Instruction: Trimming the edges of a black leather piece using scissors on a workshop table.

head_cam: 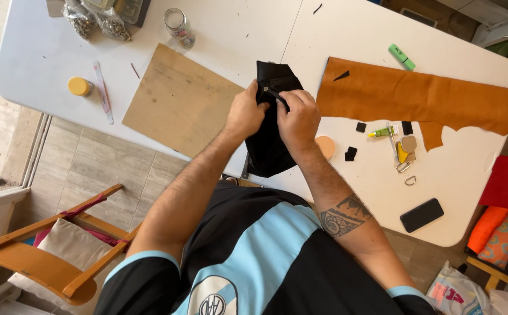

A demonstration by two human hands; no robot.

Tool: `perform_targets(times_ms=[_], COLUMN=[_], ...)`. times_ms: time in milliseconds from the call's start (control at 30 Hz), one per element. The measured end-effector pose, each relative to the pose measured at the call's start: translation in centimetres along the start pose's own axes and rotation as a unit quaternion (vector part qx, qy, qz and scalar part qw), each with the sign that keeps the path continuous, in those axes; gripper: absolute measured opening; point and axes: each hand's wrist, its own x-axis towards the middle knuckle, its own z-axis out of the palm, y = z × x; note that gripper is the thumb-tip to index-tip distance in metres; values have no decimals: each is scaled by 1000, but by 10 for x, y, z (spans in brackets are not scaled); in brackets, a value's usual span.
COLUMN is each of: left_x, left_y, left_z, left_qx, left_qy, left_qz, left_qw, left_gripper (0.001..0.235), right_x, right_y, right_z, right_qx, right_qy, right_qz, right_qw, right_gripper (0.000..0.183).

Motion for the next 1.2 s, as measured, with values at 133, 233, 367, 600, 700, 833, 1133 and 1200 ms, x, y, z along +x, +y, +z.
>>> perform_targets(times_ms=[133, 233, 367, 600, 700, 833, 1133, 1200], left_x=[-18, -26, -33, -27, -38, -58, -57, -55], left_y=[23, 30, 42, -16, -18, -37, -85, -77], left_z=[-9, -16, -29, -14, -26, -19, -7, -23], left_qx=[35, 115, 151, 11, -79, -69, -123, -139], left_qy=[23, 17, -1, -75, -116, -97, 129, 162], left_qz=[-40, -51, -51, -12, -24, 8, 89, 136], left_qw=[998, 992, 987, 997, 990, 993, 980, 967], left_gripper=[76, 75, 76, 79, 78, 72, 34, 28], right_x=[-5, -15, -18, -22, -20, -8, -2, -13], right_y=[8, 11, 8, 22, 25, 31, 46, 32], right_z=[1, 3, 1, -5, -10, -19, -45, -45], right_qx=[0, 2, -2, -4, -11, 25, 9, 0], right_qy=[-10, -27, -59, -109, -116, -28, 20, 10], right_qz=[-4, 8, 45, 108, 121, 61, 60, 62], right_qw=[1000, 1000, 997, 988, 986, 997, 998, 998], right_gripper=[9, 10, 11, 12, 13, 11, 18, 25])
